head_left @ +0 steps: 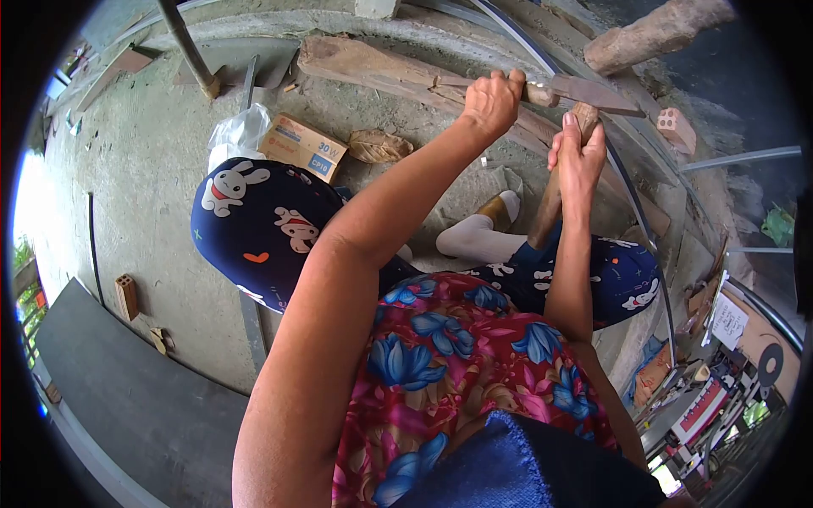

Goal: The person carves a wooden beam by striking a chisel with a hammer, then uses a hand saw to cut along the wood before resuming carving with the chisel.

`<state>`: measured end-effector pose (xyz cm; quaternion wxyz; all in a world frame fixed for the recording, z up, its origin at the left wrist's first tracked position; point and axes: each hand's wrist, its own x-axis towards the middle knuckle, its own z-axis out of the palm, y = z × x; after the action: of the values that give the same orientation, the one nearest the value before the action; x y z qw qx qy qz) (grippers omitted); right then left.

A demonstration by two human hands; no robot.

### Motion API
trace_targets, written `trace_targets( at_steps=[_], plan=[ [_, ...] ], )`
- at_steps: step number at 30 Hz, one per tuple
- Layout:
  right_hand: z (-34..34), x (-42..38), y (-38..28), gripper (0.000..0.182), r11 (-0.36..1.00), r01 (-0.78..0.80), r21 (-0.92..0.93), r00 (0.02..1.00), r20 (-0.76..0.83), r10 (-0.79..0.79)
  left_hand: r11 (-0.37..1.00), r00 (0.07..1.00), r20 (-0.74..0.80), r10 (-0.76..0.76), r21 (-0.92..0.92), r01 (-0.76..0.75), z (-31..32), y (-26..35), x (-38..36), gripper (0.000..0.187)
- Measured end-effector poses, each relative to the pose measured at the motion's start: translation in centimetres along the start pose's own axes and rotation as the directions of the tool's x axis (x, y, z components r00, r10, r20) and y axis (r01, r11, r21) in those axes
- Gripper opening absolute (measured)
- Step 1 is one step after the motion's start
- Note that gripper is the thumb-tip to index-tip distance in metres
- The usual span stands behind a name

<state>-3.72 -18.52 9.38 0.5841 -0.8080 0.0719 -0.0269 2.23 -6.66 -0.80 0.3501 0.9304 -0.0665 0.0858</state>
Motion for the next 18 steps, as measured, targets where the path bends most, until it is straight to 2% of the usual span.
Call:
trace_targets(
  at_steps=[3,5,7,10,11,13,16,18],
  plan=[
    [-0.7,-0.1,-0.2,0.022,0.988,-0.08,0.134,0.996,-0.015,0.082,0.995,0.999,0.047,0.009,0.099,-0.014,0.4,0.4,-0.2,0.016],
    [-1.1,0.0,-0.5,0.025,0.991,0.047,0.127,0.995,-0.092,-0.035,0.999,1.0,0.027,-0.012,0.052,0.011,0.5,0.3,0.0,0.016],
    [-1.6,0.0,-1.3,0.022,0.962,0.163,0.218,0.979,-0.156,-0.131,0.999,0.999,0.018,-0.028,0.046,0.028,0.3,0.2,0.5,0.017],
    [-0.9,0.0,0.3,0.021,0.957,0.164,0.237,0.976,-0.177,-0.124,0.998,0.999,0.03,-0.034,0.057,0.032,0.4,0.5,0.5,0.017],
    [-1.1,0.3,1.3,0.021,0.993,0.028,0.113,0.998,-0.063,-0.021,0.997,0.998,0.041,-0.037,0.063,0.034,0.5,0.7,0.4,0.017],
    [-1.5,0.5,1.6,0.024,0.996,-0.09,0.008,0.996,0.016,0.09,0.994,0.999,0.042,-0.003,0.111,-0.002,1.7,0.7,-0.4,0.017],
    [-2.0,-0.3,0.2,0.027,0.974,-0.114,0.197,0.993,-0.017,0.12,0.993,1.0,0.026,-0.002,0.119,-0.001,1.2,0.7,-0.2,0.016],
    [-2.6,0.1,0.0,0.026,0.984,0.006,0.18,0.994,-0.105,0.013,0.993,0.999,0.035,-0.022,0.114,0.017,0.9,0.8,-0.1,0.016]
  ],
)
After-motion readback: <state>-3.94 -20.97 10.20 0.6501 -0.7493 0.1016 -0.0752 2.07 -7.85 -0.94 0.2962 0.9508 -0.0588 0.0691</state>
